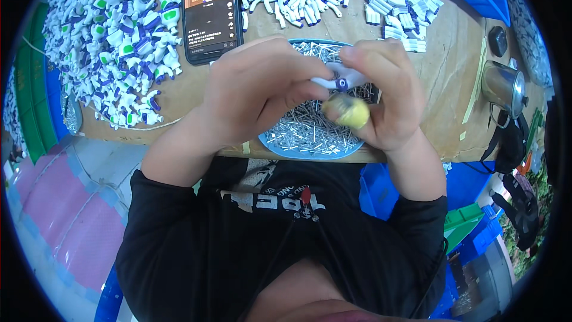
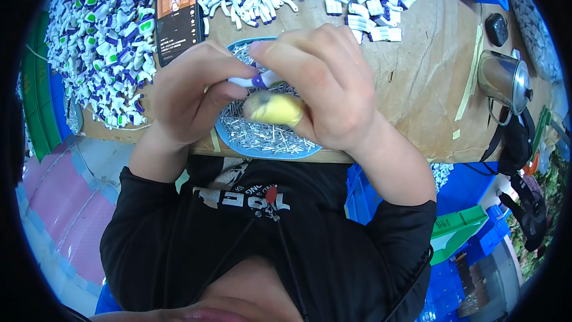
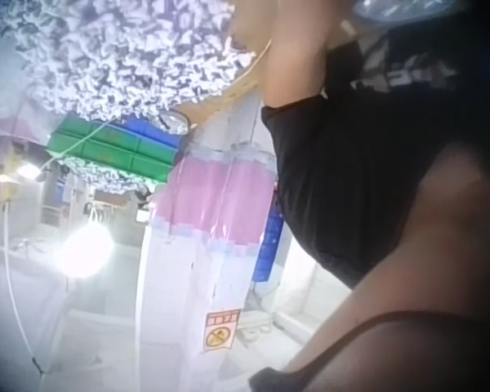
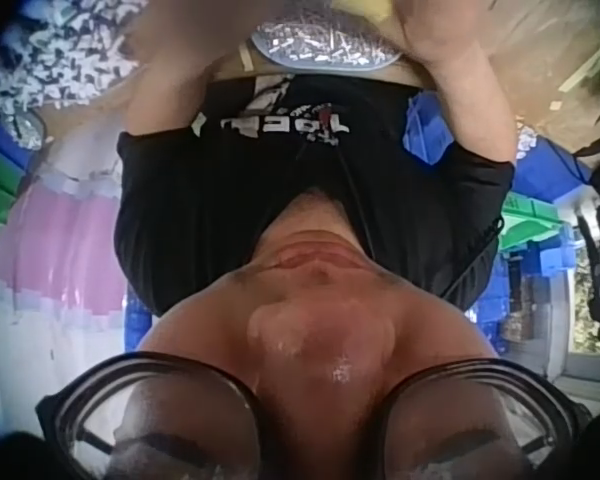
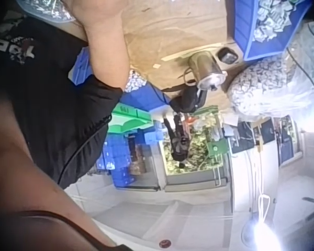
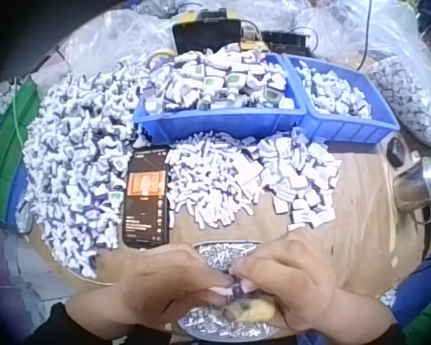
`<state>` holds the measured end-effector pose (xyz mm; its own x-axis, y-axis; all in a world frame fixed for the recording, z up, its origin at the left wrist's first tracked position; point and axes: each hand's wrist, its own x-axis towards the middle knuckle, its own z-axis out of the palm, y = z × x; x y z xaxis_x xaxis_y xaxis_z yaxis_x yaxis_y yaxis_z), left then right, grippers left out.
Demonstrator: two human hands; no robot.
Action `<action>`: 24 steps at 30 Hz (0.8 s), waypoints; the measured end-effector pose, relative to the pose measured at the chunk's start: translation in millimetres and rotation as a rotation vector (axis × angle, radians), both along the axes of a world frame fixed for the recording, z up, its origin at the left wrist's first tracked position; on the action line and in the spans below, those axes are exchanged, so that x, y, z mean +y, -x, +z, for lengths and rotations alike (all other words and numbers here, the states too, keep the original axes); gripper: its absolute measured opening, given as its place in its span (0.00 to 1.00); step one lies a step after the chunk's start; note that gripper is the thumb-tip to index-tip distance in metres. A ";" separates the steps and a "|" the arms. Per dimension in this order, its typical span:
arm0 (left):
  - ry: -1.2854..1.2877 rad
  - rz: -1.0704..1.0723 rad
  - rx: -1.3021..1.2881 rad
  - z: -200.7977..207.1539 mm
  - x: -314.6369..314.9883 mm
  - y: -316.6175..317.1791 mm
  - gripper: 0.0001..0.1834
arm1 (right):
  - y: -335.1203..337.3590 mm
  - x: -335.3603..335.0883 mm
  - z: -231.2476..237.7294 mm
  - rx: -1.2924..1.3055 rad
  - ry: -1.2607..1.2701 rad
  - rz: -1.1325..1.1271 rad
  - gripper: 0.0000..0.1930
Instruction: Assemble small plastic components by inserting white and blue parts into yellow sleeves at a factory workbench.
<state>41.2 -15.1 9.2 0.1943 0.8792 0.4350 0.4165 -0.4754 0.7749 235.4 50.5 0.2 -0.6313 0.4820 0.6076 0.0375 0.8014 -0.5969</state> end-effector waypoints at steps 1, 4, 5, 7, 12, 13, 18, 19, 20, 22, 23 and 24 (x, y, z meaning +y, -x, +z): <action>0.001 0.001 0.002 0.0 0.9 1.1 0.09 | -1.2 0.6 -0.1 0.009 -0.010 -0.014 0.26; -0.139 0.013 0.007 -1.6 3.2 2.8 0.13 | -6.4 2.1 -0.2 0.002 -0.016 -0.007 0.22; -0.167 0.021 0.015 -1.9 3.3 2.9 0.13 | -7.2 2.1 -0.2 -0.009 -0.010 0.017 0.20; -0.194 0.029 0.024 -2.0 3.5 3.2 0.13 | -1.4 -0.8 -6.6 0.066 0.002 -0.026 0.19; -0.190 0.013 0.028 -3.4 2.9 5.0 0.14 | 2.3 -2.4 -8.6 0.163 0.060 -0.038 0.18; -0.190 0.013 0.029 -2.9 2.3 5.2 0.14 | 2.1 -1.8 -9.0 0.162 0.057 -0.026 0.18; -0.165 0.016 0.039 -3.2 1.1 5.7 0.13 | 0.8 0.2 -8.7 0.146 0.048 0.009 0.19; -0.165 0.017 0.041 -3.3 0.9 5.7 0.13 | 1.3 0.7 -10.0 0.159 0.041 0.014 0.19; -0.156 0.016 0.038 -2.6 0.7 6.2 0.13 | 2.4 1.2 -9.6 0.171 0.033 0.020 0.19; -0.148 0.018 0.037 -2.7 0.5 6.5 0.13 | 1.9 2.3 -5.4 0.157 0.040 0.029 0.19; -0.143 0.015 0.024 -4.8 0.6 6.0 0.13 | 1.7 2.7 -4.9 0.147 0.049 0.037 0.19; -0.138 0.011 0.010 -6.0 0.8 5.7 0.13 | 1.7 2.8 -4.8 0.153 0.048 0.042 0.19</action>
<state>35.5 -14.3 3.1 0.1897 0.8134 0.5499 0.4295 -0.5724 0.6985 233.7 53.2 -4.5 -0.5529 0.4882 0.6753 -0.0897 0.7708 -0.6307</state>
